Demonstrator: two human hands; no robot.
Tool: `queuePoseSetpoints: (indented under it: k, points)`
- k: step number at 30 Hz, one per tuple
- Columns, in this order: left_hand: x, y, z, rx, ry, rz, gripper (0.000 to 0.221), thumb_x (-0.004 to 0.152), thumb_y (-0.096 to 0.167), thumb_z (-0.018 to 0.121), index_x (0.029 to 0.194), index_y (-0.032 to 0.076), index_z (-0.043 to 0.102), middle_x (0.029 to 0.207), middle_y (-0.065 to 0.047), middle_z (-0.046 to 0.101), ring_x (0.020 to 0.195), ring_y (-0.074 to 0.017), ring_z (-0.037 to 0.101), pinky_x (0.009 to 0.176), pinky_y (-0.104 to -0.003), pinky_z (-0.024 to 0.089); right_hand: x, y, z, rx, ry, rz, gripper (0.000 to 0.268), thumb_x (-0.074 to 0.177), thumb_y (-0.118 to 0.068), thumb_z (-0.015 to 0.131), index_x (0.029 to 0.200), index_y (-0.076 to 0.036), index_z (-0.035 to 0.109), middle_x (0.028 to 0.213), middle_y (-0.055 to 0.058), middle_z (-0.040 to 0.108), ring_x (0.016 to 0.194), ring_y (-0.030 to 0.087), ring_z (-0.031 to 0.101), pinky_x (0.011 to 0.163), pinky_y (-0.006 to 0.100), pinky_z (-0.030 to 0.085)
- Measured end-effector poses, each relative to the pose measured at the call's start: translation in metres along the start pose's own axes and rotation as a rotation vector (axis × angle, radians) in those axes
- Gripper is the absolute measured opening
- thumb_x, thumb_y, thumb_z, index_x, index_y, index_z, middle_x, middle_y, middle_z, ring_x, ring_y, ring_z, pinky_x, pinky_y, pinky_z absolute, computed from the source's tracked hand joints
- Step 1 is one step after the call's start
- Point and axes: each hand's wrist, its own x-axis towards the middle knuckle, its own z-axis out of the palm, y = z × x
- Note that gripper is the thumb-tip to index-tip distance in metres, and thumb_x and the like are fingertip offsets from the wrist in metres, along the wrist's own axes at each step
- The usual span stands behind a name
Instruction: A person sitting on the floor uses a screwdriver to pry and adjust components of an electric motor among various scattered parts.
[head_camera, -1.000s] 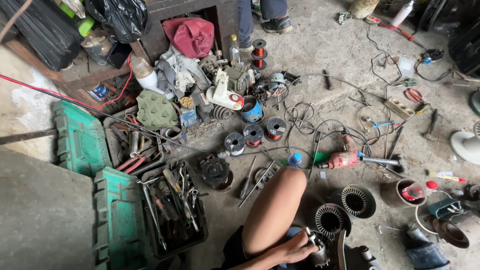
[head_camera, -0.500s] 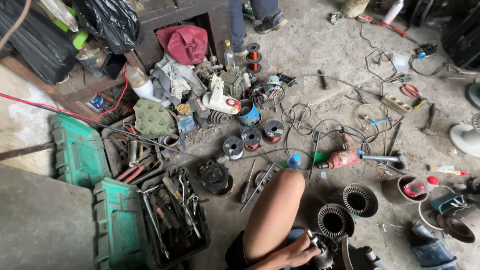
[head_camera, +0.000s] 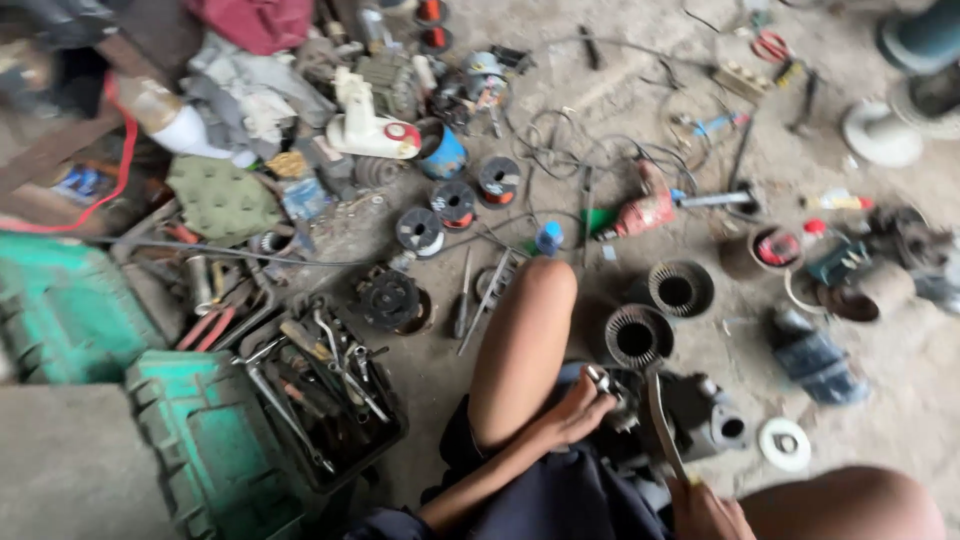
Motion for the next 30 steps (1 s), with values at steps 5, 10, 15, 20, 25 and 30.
queuePoseSetpoints:
  k: [5, 10, 15, 20, 25, 30]
  points:
    - [-0.005, -0.006, 0.007, -0.087, -0.032, -0.008, 0.04, 0.096, 0.026, 0.047, 0.126, 0.001, 0.037, 0.114, -0.015, 0.05, 0.1, -0.0228, 0.049, 0.096, -0.037, 0.044, -0.014, -0.061, -0.05, -0.28, 0.548, -0.285, 0.035, 0.105, -0.031, 0.055, 0.084, -0.002, 0.059, 0.069, 0.016, 0.057, 0.047, 0.036, 0.056, 0.045, 0.05, 0.044]
    - [-0.03, 0.071, -0.001, -0.075, 0.173, -0.315, 0.068, 0.088, 0.051, 0.075, 0.128, -0.002, 0.056, 0.123, -0.027, 0.069, 0.125, -0.0331, 0.064, 0.108, -0.044, 0.05, -0.098, -0.116, -0.141, 0.04, -0.076, 0.076, 0.05, 0.104, -0.044, 0.046, 0.083, -0.001, 0.057, 0.053, 0.021, 0.066, 0.054, 0.037, 0.074, 0.055, 0.042, 0.058]
    - [-0.03, 0.058, -0.006, -0.145, 0.244, -0.264, 0.051, 0.087, 0.041, 0.08, 0.112, -0.001, 0.068, 0.094, -0.023, 0.076, 0.087, -0.0236, 0.077, 0.077, -0.035, 0.064, -0.032, -0.103, -0.069, -0.49, 0.511, -0.352, 0.031, 0.111, -0.029, 0.049, 0.101, -0.001, 0.06, 0.072, 0.014, 0.056, 0.064, 0.031, 0.057, 0.057, 0.039, 0.047]
    - [-0.033, 0.063, -0.011, -0.211, 0.19, -0.228, 0.052, 0.092, 0.033, 0.078, 0.122, -0.007, 0.066, 0.1, -0.026, 0.075, 0.097, -0.0267, 0.076, 0.081, -0.038, 0.065, -0.061, -0.115, -0.122, 0.198, 0.117, 0.05, 0.055, 0.109, -0.045, 0.049, 0.083, 0.002, 0.057, 0.063, 0.023, 0.065, 0.062, 0.043, 0.071, 0.056, 0.05, 0.053]
    - [-0.03, 0.057, -0.011, -0.21, 0.127, -0.162, 0.049, 0.096, 0.026, 0.073, 0.131, -0.006, 0.061, 0.117, -0.031, 0.07, 0.114, -0.0353, 0.07, 0.093, -0.04, 0.062, -0.075, -0.126, -0.102, 0.181, 0.022, 0.086, 0.049, 0.108, -0.044, 0.044, 0.088, 0.0, 0.055, 0.064, 0.026, 0.065, 0.06, 0.044, 0.071, 0.051, 0.049, 0.054]
    - [-0.035, 0.053, -0.017, -0.165, 0.064, -0.16, 0.05, 0.099, 0.026, 0.069, 0.136, -0.006, 0.058, 0.125, -0.029, 0.067, 0.119, -0.0353, 0.067, 0.096, -0.04, 0.061, -0.032, -0.112, -0.091, 0.278, 0.115, 0.028, 0.05, 0.113, -0.041, 0.043, 0.09, 0.002, 0.055, 0.063, 0.026, 0.062, 0.059, 0.046, 0.07, 0.048, 0.048, 0.053]
